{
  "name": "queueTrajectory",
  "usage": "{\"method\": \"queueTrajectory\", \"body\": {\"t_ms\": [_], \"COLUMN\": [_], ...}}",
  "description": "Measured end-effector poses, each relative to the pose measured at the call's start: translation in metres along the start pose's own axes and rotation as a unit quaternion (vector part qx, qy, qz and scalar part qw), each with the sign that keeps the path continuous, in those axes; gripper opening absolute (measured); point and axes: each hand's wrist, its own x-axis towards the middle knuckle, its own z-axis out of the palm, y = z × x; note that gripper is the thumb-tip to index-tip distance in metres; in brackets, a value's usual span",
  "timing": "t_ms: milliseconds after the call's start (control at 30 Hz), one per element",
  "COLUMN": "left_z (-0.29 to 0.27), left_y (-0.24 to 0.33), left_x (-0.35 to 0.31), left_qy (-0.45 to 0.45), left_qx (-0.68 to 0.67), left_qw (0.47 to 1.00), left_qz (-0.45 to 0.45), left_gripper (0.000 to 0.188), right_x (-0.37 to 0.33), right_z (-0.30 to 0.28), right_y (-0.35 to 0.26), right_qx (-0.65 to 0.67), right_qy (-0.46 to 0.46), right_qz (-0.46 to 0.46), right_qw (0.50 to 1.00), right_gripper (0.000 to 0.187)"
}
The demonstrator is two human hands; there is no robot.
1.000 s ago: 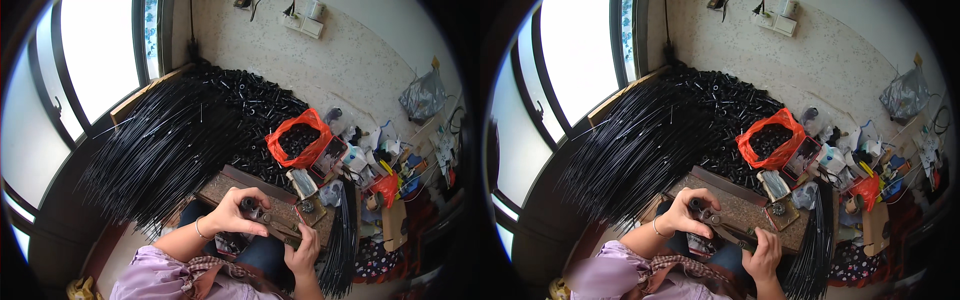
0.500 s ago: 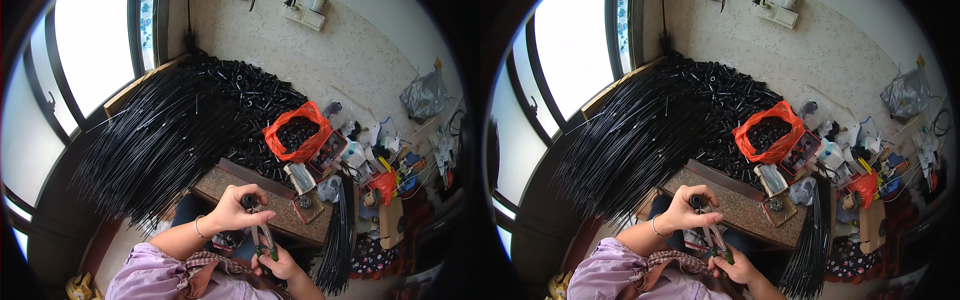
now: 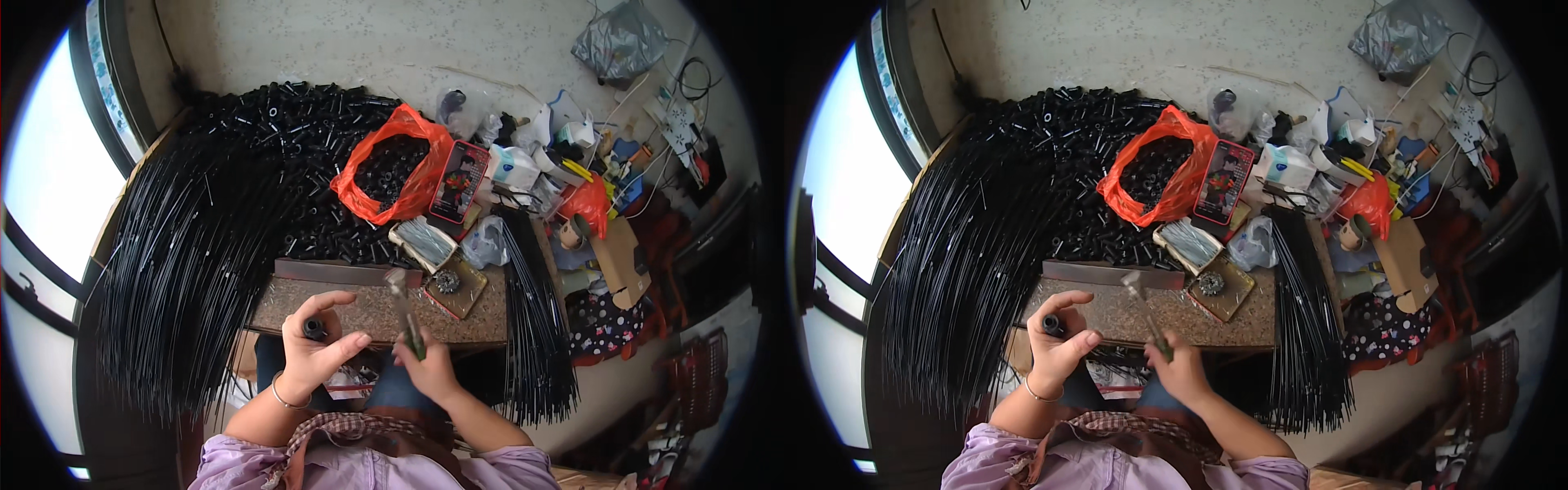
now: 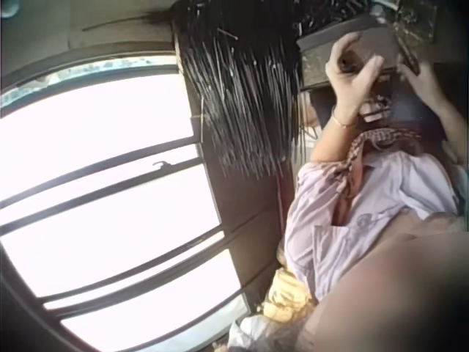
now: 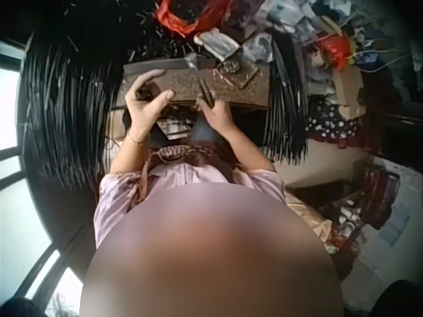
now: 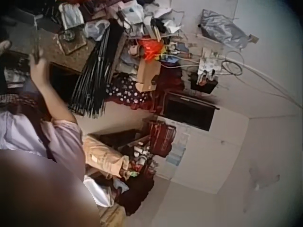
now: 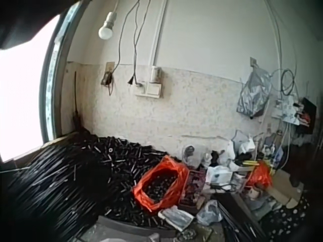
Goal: Bundling and trimming black flexible rods using a specialized tool and workbench jig.
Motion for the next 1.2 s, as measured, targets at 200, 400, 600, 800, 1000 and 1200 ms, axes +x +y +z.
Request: {"method": "queueTrajectory", "body": {"t_ms": [200, 400, 600, 800, 1000, 1200], "left_z": [0.000, -0.001, 0.003, 0.002, 0.019, 0.026], "left_y": [-0.005, -0.007, -0.008, 0.002, 0.012, 0.018], "left_x": [0.003, 0.008, -0.001, -0.011, -0.010, -0.022], "left_qy": [-0.038, -0.049, -0.086, -0.140, -0.143, -0.102], "left_qx": [0.004, 0.007, 0.006, -0.001, 0.045, 0.033], "left_qw": [0.999, 0.999, 0.995, 0.989, 0.989, 0.994], "left_qz": [0.004, -0.018, -0.055, -0.054, -0.015, 0.025], "left_gripper": [0.043, 0.038, 0.028, 0.028, 0.051, 0.066], "right_x": [0.088, 0.095, 0.094, 0.084, 0.040, -0.024], "right_z": [-0.094, -0.095, -0.099, -0.096, -0.028, 0.030], "right_y": [0.060, 0.059, 0.058, 0.049, -0.024, -0.066], "right_qx": [-0.409, -0.462, -0.501, -0.419, 0.224, 0.387], "right_qy": [0.152, 0.078, 0.034, 0.153, 0.068, 0.027], "right_qz": [-0.114, -0.137, -0.186, -0.112, -0.030, -0.110], "right_qw": [0.893, 0.873, 0.844, 0.888, 0.972, 0.915], "right_gripper": [0.021, 0.031, 0.021, 0.024, 0.016, 0.024]}}
